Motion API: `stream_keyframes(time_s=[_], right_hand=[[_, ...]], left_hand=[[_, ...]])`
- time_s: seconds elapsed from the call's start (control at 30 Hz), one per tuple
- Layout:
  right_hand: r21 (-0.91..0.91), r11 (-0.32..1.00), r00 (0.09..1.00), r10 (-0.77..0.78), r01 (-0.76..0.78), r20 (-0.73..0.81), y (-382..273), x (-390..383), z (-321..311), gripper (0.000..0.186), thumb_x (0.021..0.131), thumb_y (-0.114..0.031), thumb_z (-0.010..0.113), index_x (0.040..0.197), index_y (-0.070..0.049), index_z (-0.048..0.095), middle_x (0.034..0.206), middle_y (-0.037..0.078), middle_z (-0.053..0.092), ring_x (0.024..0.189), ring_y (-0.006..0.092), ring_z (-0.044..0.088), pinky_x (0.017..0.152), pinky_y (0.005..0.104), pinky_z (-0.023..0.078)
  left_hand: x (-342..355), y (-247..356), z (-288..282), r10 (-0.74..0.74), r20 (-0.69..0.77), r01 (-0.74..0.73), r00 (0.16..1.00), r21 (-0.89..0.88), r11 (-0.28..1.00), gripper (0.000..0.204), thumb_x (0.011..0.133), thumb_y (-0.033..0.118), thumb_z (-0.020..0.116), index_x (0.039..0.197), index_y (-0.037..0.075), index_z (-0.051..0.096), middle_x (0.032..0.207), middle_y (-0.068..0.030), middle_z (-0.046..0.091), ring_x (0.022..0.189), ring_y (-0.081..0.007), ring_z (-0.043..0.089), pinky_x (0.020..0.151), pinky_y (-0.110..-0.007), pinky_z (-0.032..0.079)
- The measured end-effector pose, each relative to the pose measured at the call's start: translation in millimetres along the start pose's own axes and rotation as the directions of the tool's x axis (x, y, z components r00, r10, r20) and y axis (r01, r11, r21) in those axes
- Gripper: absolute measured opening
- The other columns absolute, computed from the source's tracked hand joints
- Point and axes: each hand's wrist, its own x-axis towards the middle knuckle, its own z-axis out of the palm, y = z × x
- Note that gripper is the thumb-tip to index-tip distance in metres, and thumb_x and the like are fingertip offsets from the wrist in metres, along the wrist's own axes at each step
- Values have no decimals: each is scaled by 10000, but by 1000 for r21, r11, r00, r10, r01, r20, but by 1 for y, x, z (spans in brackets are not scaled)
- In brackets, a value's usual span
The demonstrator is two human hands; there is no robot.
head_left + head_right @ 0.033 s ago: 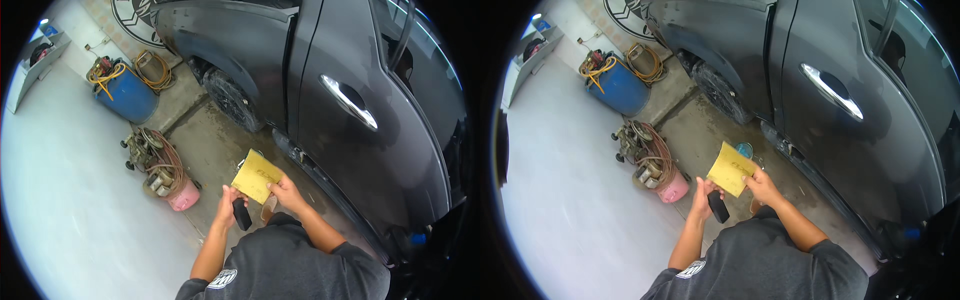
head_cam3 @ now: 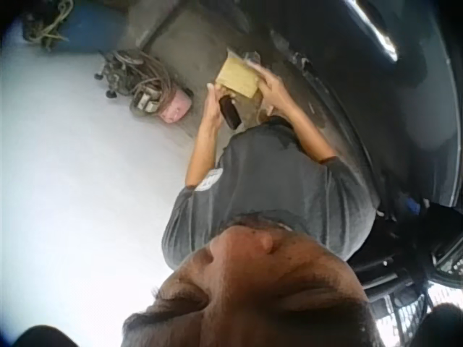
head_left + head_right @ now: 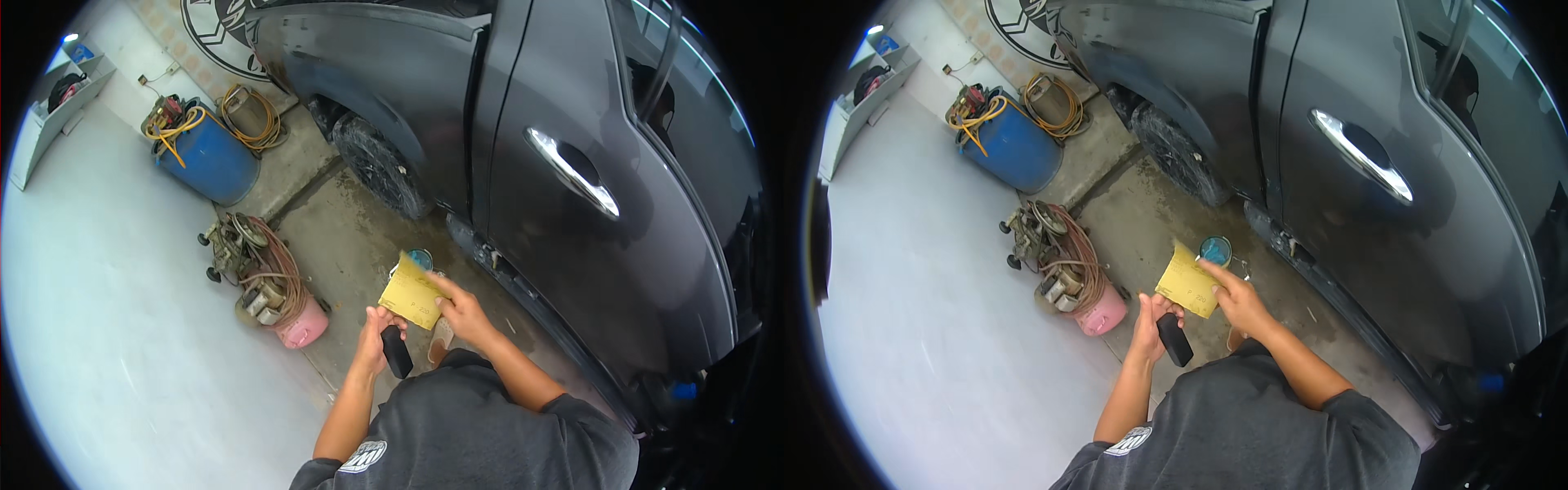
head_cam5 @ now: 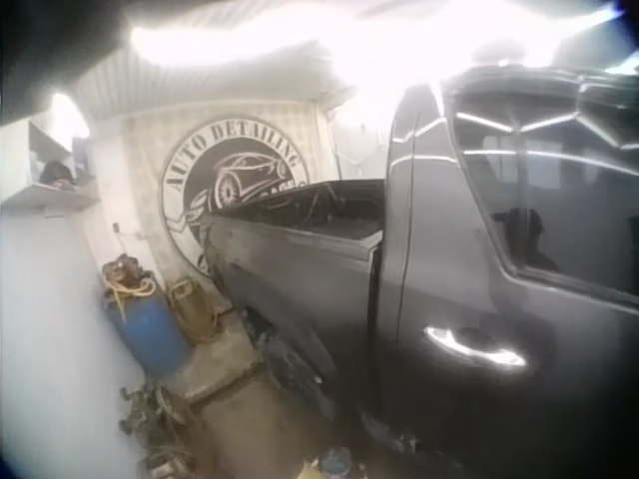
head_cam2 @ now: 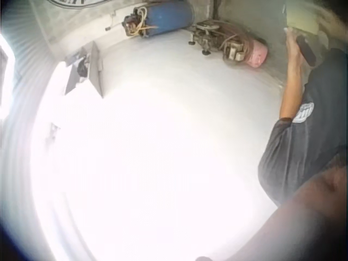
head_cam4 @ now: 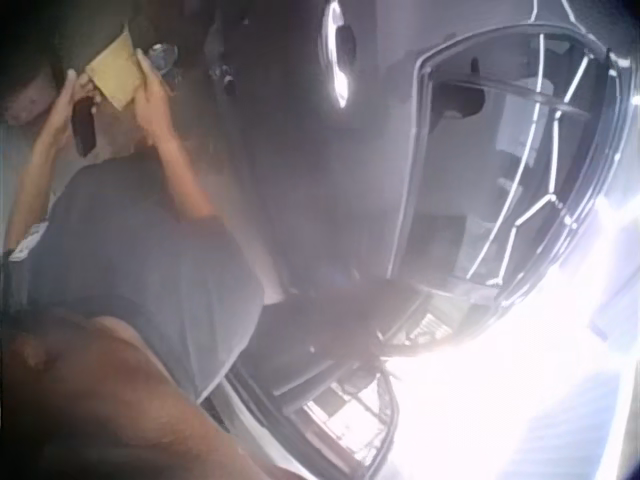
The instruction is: The person sands a car fender with a sanding block and water, periodically wiping the surface with a cloth and replacing the sandpaper.
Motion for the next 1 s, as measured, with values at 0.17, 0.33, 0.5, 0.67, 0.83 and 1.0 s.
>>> stream_keyframes(time_s=[0.17,0.33,0.5,0.67,0.83,1.0], right_hand=[[-330,828,880,-355,453,316,3,66,11,719,851,114,598,1503,-188,618,1607,229,453,1441,437,508,1180,417,445],[254,967,964,-88,23,250,-21,112,26,699,907,-28,714,1570,-69,498,1573,181,491,1447,297,509,1158,403,452],[239,951,973,162,-198,164,-14,173,73,508,998,-240,769,1405,1,586,1253,84,664,1142,143,625,985,334,530],[235,954,975,210,-188,-71,-35,217,125,294,999,-221,758,1177,2,691,1030,27,704,949,86,646,825,289,532],[171,977,970,159,-128,-183,-55,255,166,273,1009,-185,737,1199,4,684,1046,27,706,962,87,642,836,281,534],[185,976,939,171,-119,-298,-57,266,200,246,1010,-150,729,1185,15,674,1061,33,711,962,92,642,855,285,538]], left_hand=[[49,48,-7,192,-178,-105,965,408,907,344,1086,323,650,1234,14,683,951,-2,687,835,-85,591,730,-264,478],[76,115,-24,212,-206,-73,955,531,844,190,1040,199,712,1017,16,757,852,53,655,752,-36,520,668,-243,421],[126,145,-60,140,18,-123,990,602,789,222,1024,198,739,1044,-23,751,833,50,636,768,-28,496,631,-243,394],[166,194,-102,32,148,-111,989,564,818,202,1040,182,710,1055,-13,755,867,54,661,767,-26,517,672,-233,424],[196,238,-140,21,240,-139,970,485,863,222,1063,211,674,1018,0,728,831,53,632,773,-40,535,682,-239,434],[218,243,-171,1,291,-162,957,528,834,272,1064,269,679,963,17,699,774,50,587,728,-45,507,635,-255,426]])
